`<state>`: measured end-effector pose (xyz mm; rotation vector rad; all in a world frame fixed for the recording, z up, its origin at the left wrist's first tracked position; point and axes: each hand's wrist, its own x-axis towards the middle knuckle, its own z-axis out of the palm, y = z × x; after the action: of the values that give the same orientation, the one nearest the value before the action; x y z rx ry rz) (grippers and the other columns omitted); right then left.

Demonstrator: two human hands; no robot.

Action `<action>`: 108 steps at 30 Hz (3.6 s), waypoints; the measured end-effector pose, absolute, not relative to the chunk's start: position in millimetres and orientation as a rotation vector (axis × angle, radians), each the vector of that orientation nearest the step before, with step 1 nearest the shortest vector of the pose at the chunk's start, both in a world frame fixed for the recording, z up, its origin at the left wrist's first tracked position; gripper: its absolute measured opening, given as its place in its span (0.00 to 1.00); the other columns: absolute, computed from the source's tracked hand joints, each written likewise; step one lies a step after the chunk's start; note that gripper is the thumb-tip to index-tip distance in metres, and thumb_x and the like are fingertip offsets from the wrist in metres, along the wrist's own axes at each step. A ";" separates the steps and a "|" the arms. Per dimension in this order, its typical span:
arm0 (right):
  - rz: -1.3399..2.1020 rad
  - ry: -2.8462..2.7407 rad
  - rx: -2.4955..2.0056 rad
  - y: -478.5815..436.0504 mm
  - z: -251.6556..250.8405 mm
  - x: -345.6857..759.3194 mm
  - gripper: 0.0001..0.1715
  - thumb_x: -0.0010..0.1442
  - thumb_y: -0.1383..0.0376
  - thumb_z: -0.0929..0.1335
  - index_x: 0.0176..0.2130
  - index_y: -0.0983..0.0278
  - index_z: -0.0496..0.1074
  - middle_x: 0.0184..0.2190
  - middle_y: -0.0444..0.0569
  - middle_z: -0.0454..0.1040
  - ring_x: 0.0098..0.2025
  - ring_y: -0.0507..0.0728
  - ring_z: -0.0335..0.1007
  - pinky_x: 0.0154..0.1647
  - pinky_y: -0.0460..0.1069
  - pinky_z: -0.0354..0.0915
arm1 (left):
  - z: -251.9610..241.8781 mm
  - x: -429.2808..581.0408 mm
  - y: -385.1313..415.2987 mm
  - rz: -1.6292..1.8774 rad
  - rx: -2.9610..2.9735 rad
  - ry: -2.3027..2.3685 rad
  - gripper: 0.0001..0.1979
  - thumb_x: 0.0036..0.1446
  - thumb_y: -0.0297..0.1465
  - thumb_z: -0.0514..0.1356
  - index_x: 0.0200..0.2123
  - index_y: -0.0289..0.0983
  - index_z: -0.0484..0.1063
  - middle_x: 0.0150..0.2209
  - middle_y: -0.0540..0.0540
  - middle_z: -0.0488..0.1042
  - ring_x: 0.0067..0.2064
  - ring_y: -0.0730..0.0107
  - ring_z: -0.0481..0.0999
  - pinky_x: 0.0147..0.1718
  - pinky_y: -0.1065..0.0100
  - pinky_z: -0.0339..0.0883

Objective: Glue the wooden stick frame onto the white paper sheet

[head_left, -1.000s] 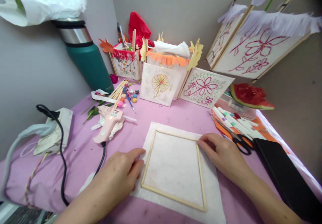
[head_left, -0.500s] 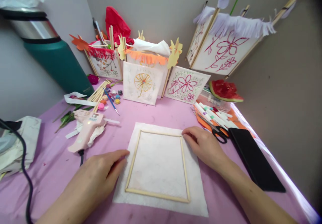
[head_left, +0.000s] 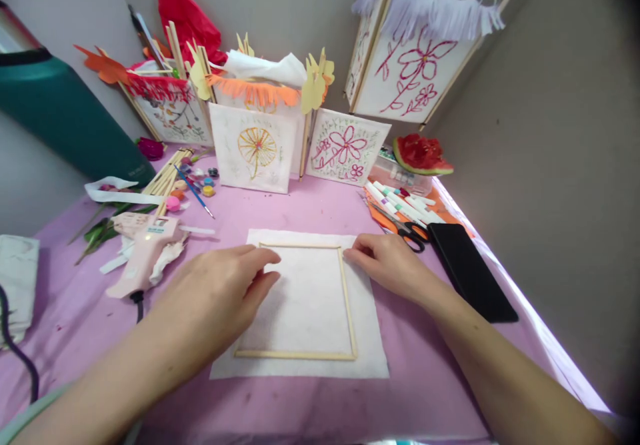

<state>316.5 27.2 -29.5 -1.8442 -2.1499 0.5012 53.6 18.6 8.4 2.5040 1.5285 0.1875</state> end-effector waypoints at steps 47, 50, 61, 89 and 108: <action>0.346 -2.262 -2.046 1.1 -27.9 284.9 0.13 0.60 0.66 0.61 0.28 0.63 0.72 0.24 0.48 0.76 0.24 0.55 0.70 0.24 0.49 0.45 | -11.6 141.5 64.2 0.009 1.940 1.164 0.16 0.58 0.38 0.51 0.31 0.36 0.75 0.16 0.51 0.69 0.17 0.70 0.69 0.19 0.71 0.61; 0.392 -2.234 -2.017 -0.3 -27.9 285.9 0.13 0.60 0.66 0.61 0.29 0.63 0.72 0.24 0.48 0.76 0.25 0.55 0.70 0.25 0.49 0.47 | -14.0 144.5 64.8 -0.013 1.764 1.139 0.16 0.57 0.38 0.50 0.28 0.35 0.71 0.12 0.53 0.63 0.12 0.74 0.62 0.12 0.74 0.55; 0.908 -2.075 -1.870 8.1 -20.9 294.4 0.17 0.61 0.62 0.62 0.24 0.64 0.70 0.20 0.44 0.70 0.23 0.50 0.62 0.23 0.46 0.49 | -26.1 150.8 63.7 -0.040 1.583 1.191 0.13 0.58 0.31 0.49 0.22 0.36 0.64 0.12 0.54 0.62 0.12 0.77 0.58 0.13 0.74 0.52; 0.609 -2.243 -2.128 6.9 -24.0 289.2 0.15 0.61 0.63 0.61 0.26 0.63 0.70 0.24 0.48 0.75 0.26 0.53 0.67 0.26 0.48 0.50 | -43.0 123.8 81.7 0.177 2.683 1.151 0.13 0.60 0.28 0.52 0.39 0.42 0.77 0.37 0.46 0.73 0.33 0.64 0.74 0.30 0.65 0.62; 0.527 -2.358 -2.162 8.4 -18.8 285.0 0.15 0.63 0.64 0.60 0.30 0.64 0.72 0.23 0.48 0.74 0.25 0.55 0.68 0.24 0.49 0.45 | -47.3 122.6 83.0 0.242 2.663 1.086 0.15 0.59 0.25 0.50 0.40 0.38 0.77 0.36 0.44 0.72 0.33 0.65 0.73 0.32 0.66 0.64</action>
<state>285.0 8.4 -18.8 -2.1618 -2.3577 0.5268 122.6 83.0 -47.3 2.6627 1.0864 0.2419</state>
